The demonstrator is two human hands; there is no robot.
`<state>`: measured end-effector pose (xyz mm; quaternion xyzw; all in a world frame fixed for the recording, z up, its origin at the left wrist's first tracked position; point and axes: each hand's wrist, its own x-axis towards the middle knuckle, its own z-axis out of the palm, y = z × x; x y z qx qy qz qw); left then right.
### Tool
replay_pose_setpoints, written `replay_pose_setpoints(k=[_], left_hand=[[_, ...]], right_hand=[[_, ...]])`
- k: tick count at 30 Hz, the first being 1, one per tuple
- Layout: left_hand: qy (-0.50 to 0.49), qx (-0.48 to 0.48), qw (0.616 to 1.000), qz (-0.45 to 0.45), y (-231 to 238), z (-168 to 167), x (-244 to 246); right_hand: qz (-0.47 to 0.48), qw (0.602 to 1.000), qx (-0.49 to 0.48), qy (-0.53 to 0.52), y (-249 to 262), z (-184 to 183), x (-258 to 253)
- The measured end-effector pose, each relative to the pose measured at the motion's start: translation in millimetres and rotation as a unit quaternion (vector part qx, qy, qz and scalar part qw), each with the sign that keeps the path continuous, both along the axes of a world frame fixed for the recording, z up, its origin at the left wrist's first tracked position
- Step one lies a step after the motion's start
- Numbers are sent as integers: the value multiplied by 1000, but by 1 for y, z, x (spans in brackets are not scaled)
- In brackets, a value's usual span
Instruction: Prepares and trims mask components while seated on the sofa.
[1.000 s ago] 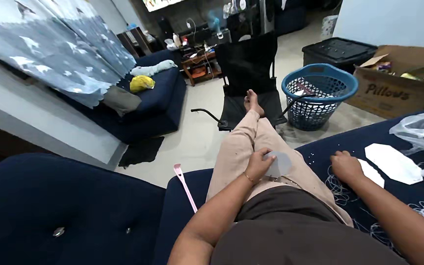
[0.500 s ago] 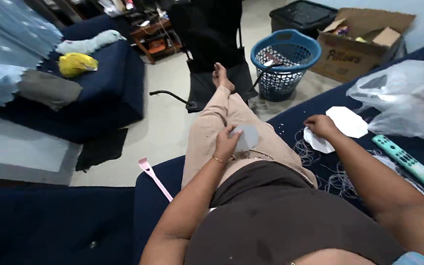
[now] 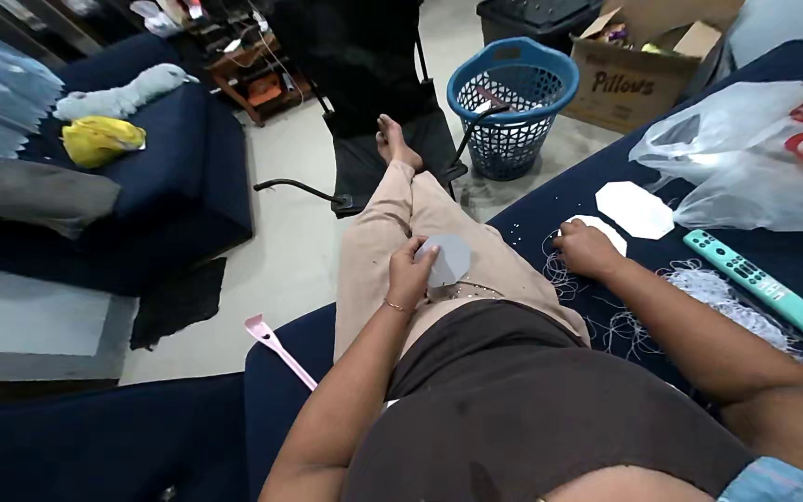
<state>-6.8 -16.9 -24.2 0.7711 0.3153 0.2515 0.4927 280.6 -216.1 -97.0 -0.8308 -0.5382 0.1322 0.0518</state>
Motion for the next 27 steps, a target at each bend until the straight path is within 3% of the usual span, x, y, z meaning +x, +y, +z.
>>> replay_pose_setpoints(k=[3,6,11,14,17,20,22,25,27], left_hand=[[-11,-4,1000,1,0,-1,0],[-16,-13,1000,5,0,1,1],[-27,-8,999,17,1,-2,3],[-48,7,997,63,2,-4,4],[-66,18,992,111,4,-2,2],[-92,27,985,141,4,-2,0],[-106,34,981,157,4,-1,-2],[-96,44,979,173,6,0,-2],[-90,45,979,176,5,-1,-1]], right_hand=[[-2,1000,-9,0,1,-1,3],[-28,996,22,86,-8,10,17],[-32,966,159,201,-13,56,16],[-24,926,280,253,1,88,-13],[42,862,414,291,20,108,-51],[83,826,467,304,36,116,-80],[86,856,417,291,43,106,-87],[65,953,199,220,46,86,-84],[47,982,77,165,46,74,-79]])
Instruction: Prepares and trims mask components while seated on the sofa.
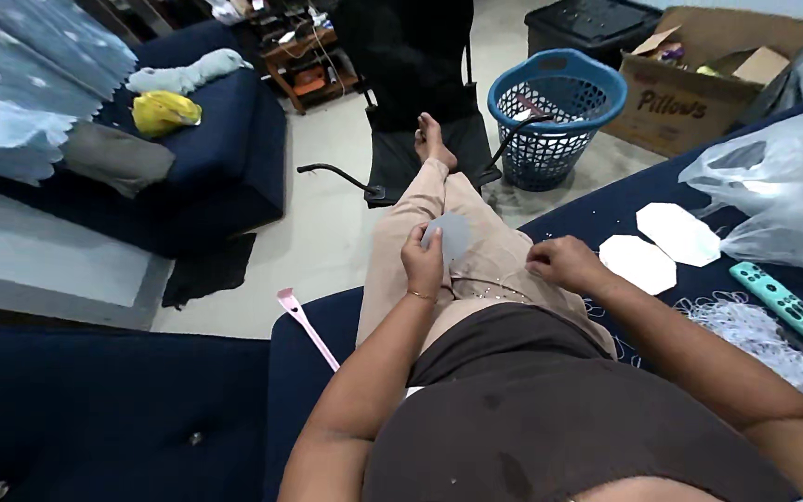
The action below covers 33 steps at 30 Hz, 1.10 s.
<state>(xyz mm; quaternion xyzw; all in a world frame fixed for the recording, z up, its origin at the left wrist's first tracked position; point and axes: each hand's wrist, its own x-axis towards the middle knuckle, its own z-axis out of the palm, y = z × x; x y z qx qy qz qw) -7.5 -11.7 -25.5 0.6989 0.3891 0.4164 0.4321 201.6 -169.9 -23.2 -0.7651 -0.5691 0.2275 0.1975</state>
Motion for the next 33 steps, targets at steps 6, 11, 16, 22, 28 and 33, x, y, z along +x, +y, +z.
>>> replay_pose_setpoints(k=[6,11,16,22,28,33], left_hand=[[-15,-17,1000,-18,-3,-1,6],[-14,-11,999,-38,-3,-2,5],[-6,-11,998,-63,-3,-5,5],[-3,-8,994,-109,-5,-6,7],[47,-8,988,-148,-8,-1,8],[57,-12,979,-198,-14,1,10]], right_hand=[[9,998,-48,-43,-4,0,6],[76,994,78,11,-1,-5,-1],[148,984,96,-12,2,-19,-8],[156,977,145,-33,10,-40,-5],[123,977,176,6,4,-38,-7],[32,930,360,64,6,-27,-18]])
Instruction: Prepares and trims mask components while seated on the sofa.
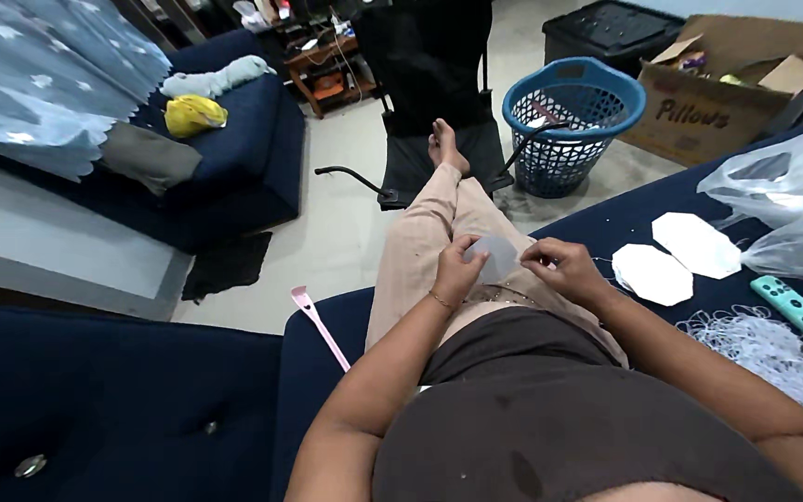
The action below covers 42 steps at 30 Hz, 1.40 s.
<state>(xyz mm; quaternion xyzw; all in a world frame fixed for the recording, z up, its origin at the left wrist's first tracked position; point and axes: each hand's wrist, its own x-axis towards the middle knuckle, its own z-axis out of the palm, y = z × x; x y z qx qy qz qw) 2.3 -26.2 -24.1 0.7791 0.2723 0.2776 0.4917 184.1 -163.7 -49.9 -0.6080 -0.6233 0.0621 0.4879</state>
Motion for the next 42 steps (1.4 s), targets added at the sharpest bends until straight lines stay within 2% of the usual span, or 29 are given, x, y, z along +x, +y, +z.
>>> replay_pose_setpoints(k=[5,12,17,31,35,42], left_hand=[[13,22,999,-25,-1,1,0],[12,17,999,-41,-3,4,1],[7,18,999,-41,-5,5,1],[-3,104,992,-77,-5,0,1],[26,134,986,-94,-7,0,3],[5,195,973,-125,-6,2,4]], right_hand=[[-37,995,50,79,12,11,-15],[-32,994,78,69,17,6,-26],[-23,996,71,57,18,5,-25],[-65,994,9,90,14,14,-24],[-74,994,15,82,14,13,-25],[-75,995,21,60,11,13,-24]])
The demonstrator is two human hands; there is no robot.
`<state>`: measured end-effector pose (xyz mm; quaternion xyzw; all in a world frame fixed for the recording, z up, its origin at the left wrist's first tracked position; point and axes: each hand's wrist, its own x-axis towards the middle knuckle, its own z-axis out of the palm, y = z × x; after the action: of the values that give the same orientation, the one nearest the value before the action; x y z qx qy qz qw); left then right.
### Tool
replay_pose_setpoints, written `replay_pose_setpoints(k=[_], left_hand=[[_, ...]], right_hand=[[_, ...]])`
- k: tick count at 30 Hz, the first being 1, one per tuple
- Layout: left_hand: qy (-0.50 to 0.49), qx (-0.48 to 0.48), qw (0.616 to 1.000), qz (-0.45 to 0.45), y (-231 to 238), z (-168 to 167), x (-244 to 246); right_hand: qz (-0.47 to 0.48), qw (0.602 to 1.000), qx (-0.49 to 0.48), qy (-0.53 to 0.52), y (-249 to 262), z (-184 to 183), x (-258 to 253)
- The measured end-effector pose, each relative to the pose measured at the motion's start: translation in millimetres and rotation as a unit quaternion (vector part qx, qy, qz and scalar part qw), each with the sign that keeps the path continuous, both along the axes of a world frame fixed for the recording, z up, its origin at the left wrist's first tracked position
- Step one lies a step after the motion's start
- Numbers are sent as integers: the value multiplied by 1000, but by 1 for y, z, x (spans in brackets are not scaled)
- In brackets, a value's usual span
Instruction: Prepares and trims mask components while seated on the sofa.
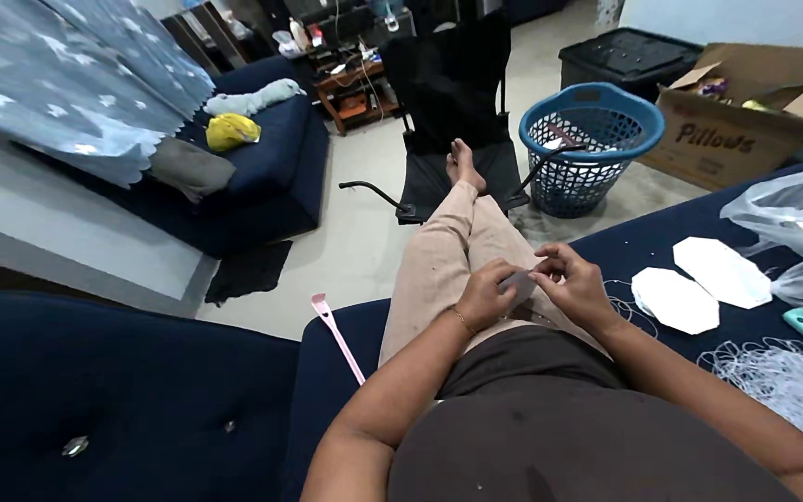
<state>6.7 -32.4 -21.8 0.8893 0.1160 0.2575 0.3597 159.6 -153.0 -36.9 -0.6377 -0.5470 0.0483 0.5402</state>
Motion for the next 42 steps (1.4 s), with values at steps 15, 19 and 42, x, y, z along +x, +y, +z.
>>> replay_pose_setpoints(k=[15,19,42], left_hand=[[-86,242,963,-80,-8,7,1],[-42,213,975,-50,-8,8,-1],[26,-117,988,94,-5,10,0]], right_hand=[[105,911,-224,330,-7,23,24],[75,919,-179,343,-5,15,26],[-38,995,29,-83,-6,-4,6]])
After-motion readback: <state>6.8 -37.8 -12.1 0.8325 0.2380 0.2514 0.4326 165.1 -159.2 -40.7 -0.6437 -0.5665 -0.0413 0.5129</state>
